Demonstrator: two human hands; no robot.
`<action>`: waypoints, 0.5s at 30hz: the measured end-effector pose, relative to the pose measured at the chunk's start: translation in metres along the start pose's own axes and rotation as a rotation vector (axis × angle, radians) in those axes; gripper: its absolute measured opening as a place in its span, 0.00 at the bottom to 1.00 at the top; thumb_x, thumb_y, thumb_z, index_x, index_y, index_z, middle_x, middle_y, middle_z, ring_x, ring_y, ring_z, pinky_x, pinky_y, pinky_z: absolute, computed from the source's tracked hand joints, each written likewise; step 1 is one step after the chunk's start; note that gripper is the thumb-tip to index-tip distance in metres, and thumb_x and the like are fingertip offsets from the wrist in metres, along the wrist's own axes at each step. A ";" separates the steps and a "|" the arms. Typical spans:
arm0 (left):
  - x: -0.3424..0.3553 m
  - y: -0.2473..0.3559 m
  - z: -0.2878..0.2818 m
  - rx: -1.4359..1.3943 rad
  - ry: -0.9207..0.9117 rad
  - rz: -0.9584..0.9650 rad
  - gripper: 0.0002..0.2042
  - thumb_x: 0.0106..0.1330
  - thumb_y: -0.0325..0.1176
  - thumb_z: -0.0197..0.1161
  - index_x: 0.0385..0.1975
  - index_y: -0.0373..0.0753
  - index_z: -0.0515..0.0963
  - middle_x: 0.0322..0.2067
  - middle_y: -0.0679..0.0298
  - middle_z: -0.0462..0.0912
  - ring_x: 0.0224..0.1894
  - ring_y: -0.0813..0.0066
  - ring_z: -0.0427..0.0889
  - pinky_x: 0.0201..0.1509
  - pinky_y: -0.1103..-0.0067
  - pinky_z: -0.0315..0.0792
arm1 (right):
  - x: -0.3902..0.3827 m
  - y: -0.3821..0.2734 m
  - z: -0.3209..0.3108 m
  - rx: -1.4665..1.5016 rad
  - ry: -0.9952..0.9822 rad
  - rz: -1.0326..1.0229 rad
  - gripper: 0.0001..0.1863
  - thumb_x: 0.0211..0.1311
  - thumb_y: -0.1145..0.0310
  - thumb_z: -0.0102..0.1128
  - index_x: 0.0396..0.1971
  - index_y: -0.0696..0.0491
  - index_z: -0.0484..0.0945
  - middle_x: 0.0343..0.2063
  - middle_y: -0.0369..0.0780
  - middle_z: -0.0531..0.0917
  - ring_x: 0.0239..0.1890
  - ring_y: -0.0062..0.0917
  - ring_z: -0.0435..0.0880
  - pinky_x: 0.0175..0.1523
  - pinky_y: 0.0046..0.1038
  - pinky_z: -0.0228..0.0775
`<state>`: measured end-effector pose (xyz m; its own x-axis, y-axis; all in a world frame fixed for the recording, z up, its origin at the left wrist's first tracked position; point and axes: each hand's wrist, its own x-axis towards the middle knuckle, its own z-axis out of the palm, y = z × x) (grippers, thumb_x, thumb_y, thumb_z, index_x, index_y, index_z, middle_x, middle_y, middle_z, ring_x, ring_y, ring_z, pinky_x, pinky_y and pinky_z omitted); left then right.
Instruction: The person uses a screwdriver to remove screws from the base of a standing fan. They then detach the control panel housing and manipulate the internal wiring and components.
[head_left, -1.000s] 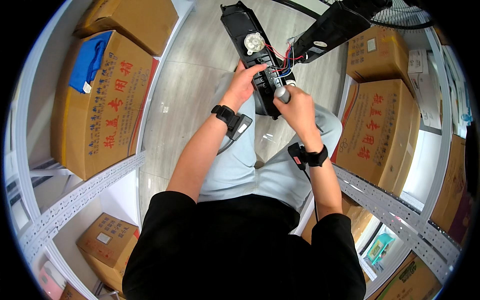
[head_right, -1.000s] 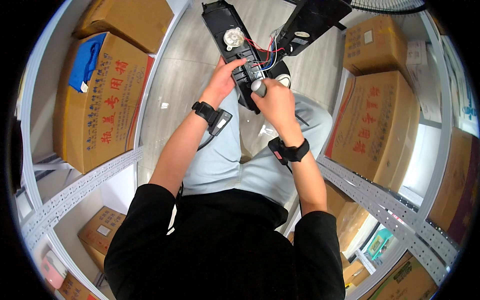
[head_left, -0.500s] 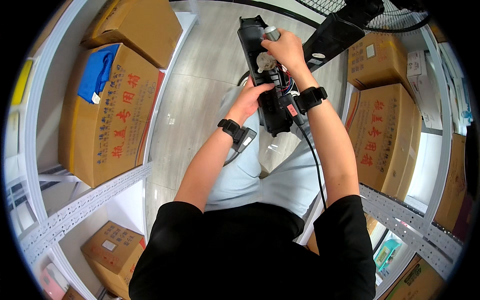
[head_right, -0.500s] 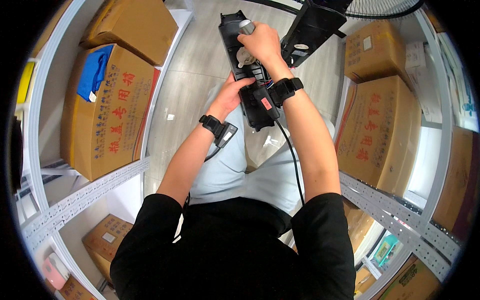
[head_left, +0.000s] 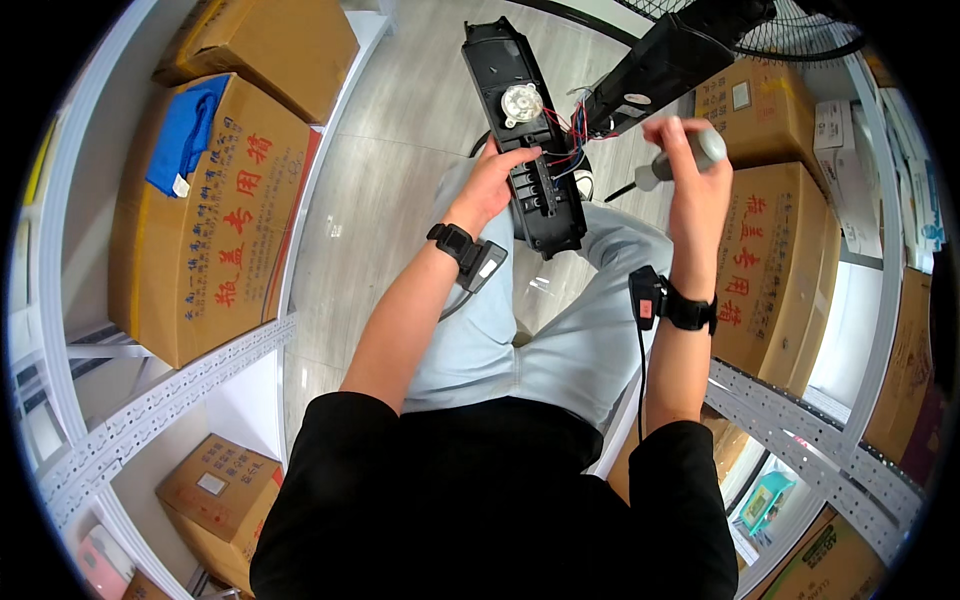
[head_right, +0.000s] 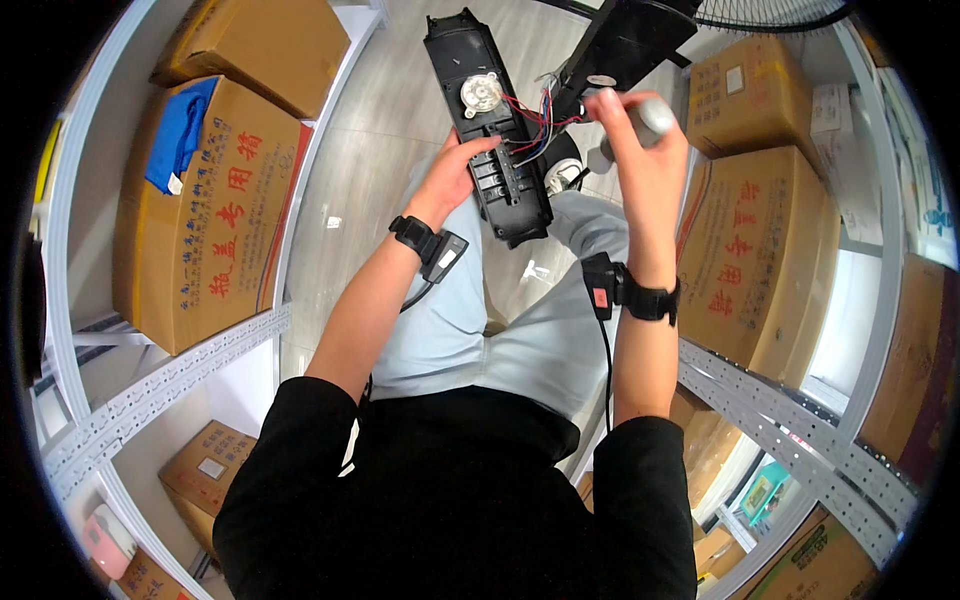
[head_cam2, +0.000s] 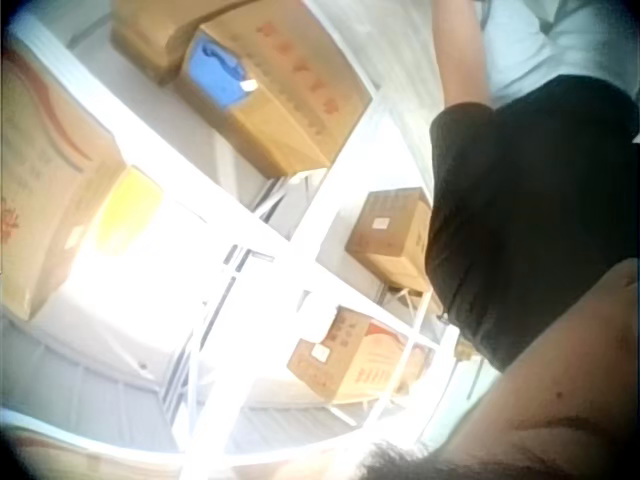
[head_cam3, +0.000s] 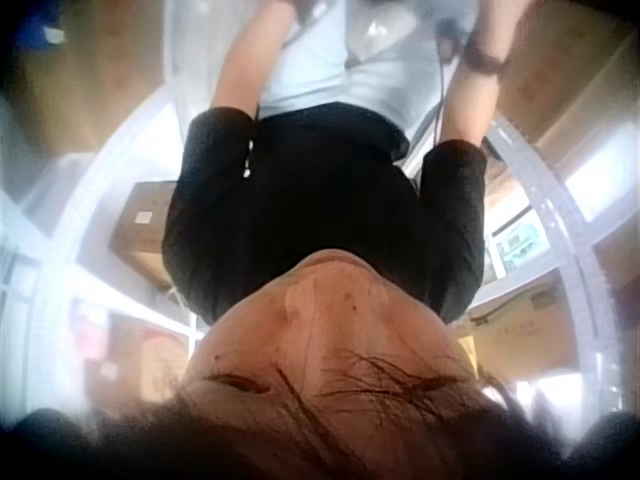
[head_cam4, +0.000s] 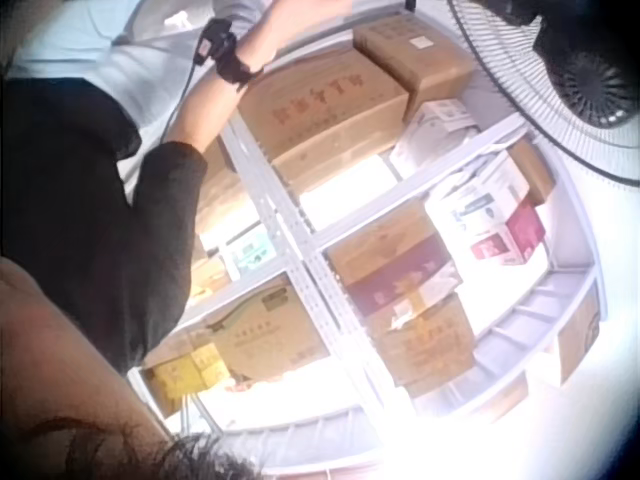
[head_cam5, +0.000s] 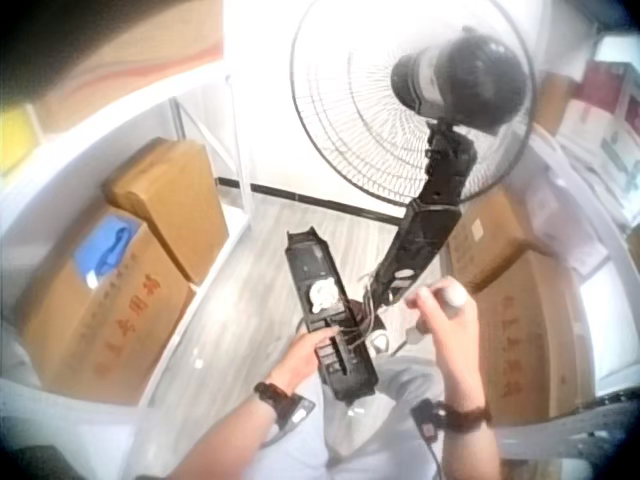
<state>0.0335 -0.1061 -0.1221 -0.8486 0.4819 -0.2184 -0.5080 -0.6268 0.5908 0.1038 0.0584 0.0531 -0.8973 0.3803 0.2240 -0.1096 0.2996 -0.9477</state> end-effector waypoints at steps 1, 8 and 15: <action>0.001 0.000 -0.001 0.004 -0.008 0.000 0.23 0.57 0.20 0.61 0.52 0.37 0.63 0.45 0.59 0.77 0.46 0.66 0.79 0.50 0.70 0.75 | -0.008 0.002 -0.009 -0.029 -0.006 0.002 0.10 0.57 0.64 0.65 0.29 0.55 0.79 0.26 0.34 0.83 0.23 0.09 0.73 0.26 0.13 0.60; 0.004 -0.003 -0.003 0.004 0.008 0.002 0.23 0.57 0.21 0.62 0.52 0.38 0.64 0.45 0.59 0.76 0.46 0.66 0.79 0.50 0.69 0.75 | -0.044 0.042 0.018 -0.677 -0.280 0.028 0.15 0.48 0.63 0.67 0.34 0.54 0.78 0.26 0.48 0.82 0.31 0.41 0.82 0.36 0.35 0.73; 0.002 -0.001 -0.005 0.005 0.041 0.040 0.23 0.57 0.20 0.61 0.54 0.37 0.64 0.45 0.59 0.76 0.47 0.67 0.78 0.52 0.70 0.74 | -0.065 0.087 0.055 -0.838 -0.337 -0.058 0.18 0.48 0.65 0.66 0.38 0.54 0.71 0.28 0.48 0.82 0.30 0.45 0.81 0.35 0.40 0.73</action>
<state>0.0310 -0.1075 -0.1268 -0.8735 0.4311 -0.2263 -0.4731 -0.6416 0.6038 0.1294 0.0113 -0.0566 -0.9922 0.1077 0.0628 0.0703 0.8993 -0.4316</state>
